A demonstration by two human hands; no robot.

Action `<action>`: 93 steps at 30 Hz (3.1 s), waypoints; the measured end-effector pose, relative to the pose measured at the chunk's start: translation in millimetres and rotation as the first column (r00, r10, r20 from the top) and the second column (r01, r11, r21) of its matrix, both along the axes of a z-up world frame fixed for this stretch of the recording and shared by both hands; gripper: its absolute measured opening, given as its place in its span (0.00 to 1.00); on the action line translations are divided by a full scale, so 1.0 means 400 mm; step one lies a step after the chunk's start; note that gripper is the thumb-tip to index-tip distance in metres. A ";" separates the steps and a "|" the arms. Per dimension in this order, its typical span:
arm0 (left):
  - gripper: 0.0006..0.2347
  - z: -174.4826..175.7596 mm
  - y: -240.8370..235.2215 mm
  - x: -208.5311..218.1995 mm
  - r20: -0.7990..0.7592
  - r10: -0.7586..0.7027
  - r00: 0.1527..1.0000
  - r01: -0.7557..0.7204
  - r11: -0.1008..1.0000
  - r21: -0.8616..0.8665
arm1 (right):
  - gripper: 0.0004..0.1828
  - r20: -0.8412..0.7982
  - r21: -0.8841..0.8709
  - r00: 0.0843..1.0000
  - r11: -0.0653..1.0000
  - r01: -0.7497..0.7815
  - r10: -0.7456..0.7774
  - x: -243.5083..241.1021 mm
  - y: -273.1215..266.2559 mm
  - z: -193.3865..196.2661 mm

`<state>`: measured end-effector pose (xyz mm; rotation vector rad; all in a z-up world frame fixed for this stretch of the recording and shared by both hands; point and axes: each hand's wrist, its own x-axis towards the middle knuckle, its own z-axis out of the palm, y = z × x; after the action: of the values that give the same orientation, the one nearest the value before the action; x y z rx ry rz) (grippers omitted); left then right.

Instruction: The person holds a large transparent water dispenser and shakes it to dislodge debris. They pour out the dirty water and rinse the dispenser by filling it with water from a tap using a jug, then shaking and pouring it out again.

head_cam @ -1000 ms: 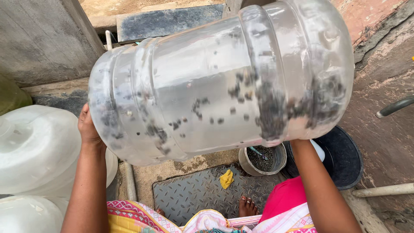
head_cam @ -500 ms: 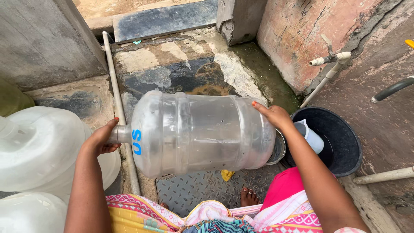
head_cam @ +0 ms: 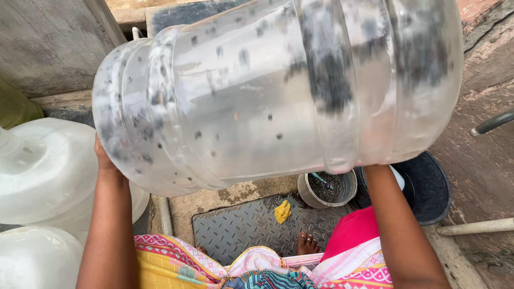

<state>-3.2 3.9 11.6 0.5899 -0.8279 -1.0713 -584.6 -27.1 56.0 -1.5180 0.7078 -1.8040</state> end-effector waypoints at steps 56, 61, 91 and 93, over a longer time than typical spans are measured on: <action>0.10 0.168 0.085 0.033 0.431 0.068 0.900 -0.124 0.987 0.104 | 0.37 -0.161 0.071 0.984 0.994 0.084 -0.071 -0.061 -0.013 0.026; 0.08 0.124 0.073 0.014 0.117 0.113 0.987 -0.093 0.981 -0.168 | 0.32 0.086 -0.135 0.995 0.989 0.056 -0.045 -0.030 0.004 0.022; 0.11 0.134 0.062 0.028 -0.015 0.057 0.998 -0.059 0.963 -0.262 | 0.37 0.136 -0.015 0.991 1.000 0.006 -0.004 -0.023 0.004 0.041; 0.12 0.106 0.047 0.026 -0.039 0.108 0.993 -0.114 0.963 -0.243 | 0.38 0.039 -0.008 0.999 1.000 0.019 -0.019 -0.006 -0.001 0.023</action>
<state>7.1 22.8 54.0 0.4087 -0.8795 -0.8572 -586.9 -27.6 65.2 -1.4817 0.6985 -1.8481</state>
